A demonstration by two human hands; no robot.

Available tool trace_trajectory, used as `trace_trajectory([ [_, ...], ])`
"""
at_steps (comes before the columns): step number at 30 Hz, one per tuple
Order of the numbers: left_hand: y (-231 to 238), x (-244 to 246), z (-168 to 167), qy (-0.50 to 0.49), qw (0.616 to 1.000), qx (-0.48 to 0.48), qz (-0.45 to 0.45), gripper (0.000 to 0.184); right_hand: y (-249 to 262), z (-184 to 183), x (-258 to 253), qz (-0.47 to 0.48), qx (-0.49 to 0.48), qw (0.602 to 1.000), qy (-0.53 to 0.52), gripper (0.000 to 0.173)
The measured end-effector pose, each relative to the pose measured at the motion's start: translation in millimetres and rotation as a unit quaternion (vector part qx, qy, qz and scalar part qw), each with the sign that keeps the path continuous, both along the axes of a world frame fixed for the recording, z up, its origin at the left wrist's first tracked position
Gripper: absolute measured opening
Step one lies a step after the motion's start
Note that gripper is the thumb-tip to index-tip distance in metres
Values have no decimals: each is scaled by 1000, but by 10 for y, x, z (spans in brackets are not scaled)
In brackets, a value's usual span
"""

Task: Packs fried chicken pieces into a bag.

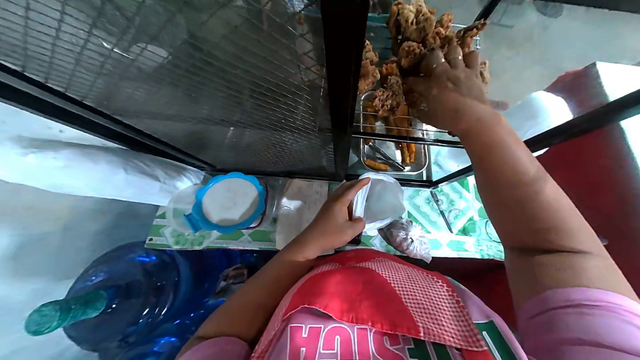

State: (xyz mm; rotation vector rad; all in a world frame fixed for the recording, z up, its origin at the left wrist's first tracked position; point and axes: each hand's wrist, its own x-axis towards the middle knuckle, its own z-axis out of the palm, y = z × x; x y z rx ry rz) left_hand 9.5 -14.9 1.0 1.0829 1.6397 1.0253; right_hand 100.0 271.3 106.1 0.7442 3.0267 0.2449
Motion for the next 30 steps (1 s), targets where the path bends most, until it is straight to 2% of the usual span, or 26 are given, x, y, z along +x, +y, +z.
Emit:
trace_trajectory([
  [2,6,5,10,-2,1000,-3,-2,79,31,19,-10,5,3,1000,2,44],
  [5,3,11,11,-5,1000,3,2,79,71,74,84,-12,-61,997,52,50],
  [7,-9,11,9,-3,1000,9,6,79,141,67,188,-10,-116,984,136,49],
  [9,-15,8,12,-1,1000,8,10,79,140,74,294,-23,-204,951,231,53],
  [11,-15,4,12,2,1000,7,15,79,66,78,387,-54,-326,888,319,56],
  [13,-14,-5,5,6,1000,13,18,79,25,-1,469,-19,-475,777,413,50],
  [16,-14,-8,14,0,1000,18,20,79,-17,-149,604,65,-634,627,448,57],
  [18,-20,-1,26,-3,1000,15,21,79,-103,-226,664,103,-682,569,449,59],
  [23,-30,14,34,3,1000,16,21,80,-261,-345,751,197,-729,489,435,48],
  [25,-39,24,30,2,1000,18,24,80,-272,-325,770,215,-717,510,424,44],
  [26,-45,27,29,0,1000,17,25,80,-265,-290,791,203,-699,542,421,41],
  [28,-49,27,28,-5,1000,8,25,82,-278,-193,820,100,-617,651,430,38],
  [30,-48,22,20,-3,1000,-1,22,82,-330,-111,744,-45,-481,778,402,42],
])
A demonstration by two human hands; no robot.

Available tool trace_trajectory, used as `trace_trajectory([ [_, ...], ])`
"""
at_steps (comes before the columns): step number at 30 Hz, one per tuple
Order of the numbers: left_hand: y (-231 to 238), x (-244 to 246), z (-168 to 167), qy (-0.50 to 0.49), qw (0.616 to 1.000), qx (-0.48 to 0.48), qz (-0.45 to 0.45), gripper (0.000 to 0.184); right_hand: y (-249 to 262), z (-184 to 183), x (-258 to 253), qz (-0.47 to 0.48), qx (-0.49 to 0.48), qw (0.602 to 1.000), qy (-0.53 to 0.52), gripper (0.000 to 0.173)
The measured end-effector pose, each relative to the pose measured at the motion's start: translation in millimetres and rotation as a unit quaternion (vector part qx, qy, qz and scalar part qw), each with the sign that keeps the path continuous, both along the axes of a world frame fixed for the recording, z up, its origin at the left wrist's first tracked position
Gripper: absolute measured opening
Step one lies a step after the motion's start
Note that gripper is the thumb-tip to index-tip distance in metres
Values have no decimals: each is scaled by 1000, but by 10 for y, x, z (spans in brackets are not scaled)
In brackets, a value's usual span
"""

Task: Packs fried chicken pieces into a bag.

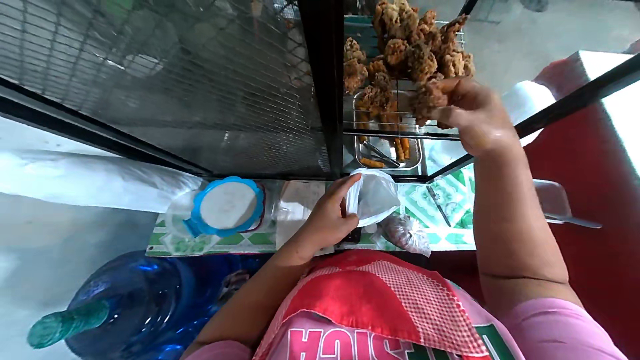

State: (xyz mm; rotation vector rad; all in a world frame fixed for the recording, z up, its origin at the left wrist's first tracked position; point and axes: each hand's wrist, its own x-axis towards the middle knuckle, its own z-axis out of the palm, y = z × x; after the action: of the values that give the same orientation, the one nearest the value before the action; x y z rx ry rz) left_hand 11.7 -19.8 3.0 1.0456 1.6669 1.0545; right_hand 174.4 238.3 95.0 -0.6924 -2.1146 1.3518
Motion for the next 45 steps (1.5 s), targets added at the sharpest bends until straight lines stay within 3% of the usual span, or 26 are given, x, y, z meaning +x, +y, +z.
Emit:
trace_trajectory([
  [3,12,5,-13,5,1000,-4,-6,81,-60,-10,-212,-118,191,954,-201,53],
  [5,26,6,-7,4,1000,-6,-10,80,-106,-95,-382,-166,314,897,-265,54],
  [7,35,0,-6,7,1000,-6,-15,79,-134,-128,-514,-181,375,851,-320,54],
  [9,40,-12,-3,5,1000,-10,-14,80,-107,-65,-569,-150,358,844,-369,58],
  [11,36,-24,0,0,1000,-8,-11,80,0,104,-544,-115,300,874,-364,60],
  [14,20,-30,-10,-1,1000,-1,-7,78,224,399,-506,-156,258,893,-335,48],
  [18,-8,-54,-21,3,1000,-5,-6,78,499,616,-530,-206,245,883,-343,38],
  [20,-17,-66,-21,2,1000,-5,-3,78,519,601,-564,-194,253,878,-357,43],
  [24,-22,-94,-34,-9,1000,-3,-1,79,430,417,-725,-161,294,851,-404,76],
  [26,-22,-101,-40,-8,1000,1,-2,79,456,368,-764,-159,301,841,-419,73],
  [29,-14,-112,-51,-9,1000,2,-1,79,666,422,-647,-160,226,888,-366,58],
  [32,-7,-118,-61,-11,1000,4,-3,79,849,500,-510,-208,186,914,-296,59],
  [36,5,-115,-29,-9,1000,-4,-1,79,809,559,-564,-259,218,881,-329,57],
  [41,-18,-130,-19,-15,1000,-1,0,78,703,462,-667,-255,269,835,-406,58],
  [45,-41,-124,-19,-14,1000,-4,4,78,624,555,-773,-211,285,849,-390,67],
])
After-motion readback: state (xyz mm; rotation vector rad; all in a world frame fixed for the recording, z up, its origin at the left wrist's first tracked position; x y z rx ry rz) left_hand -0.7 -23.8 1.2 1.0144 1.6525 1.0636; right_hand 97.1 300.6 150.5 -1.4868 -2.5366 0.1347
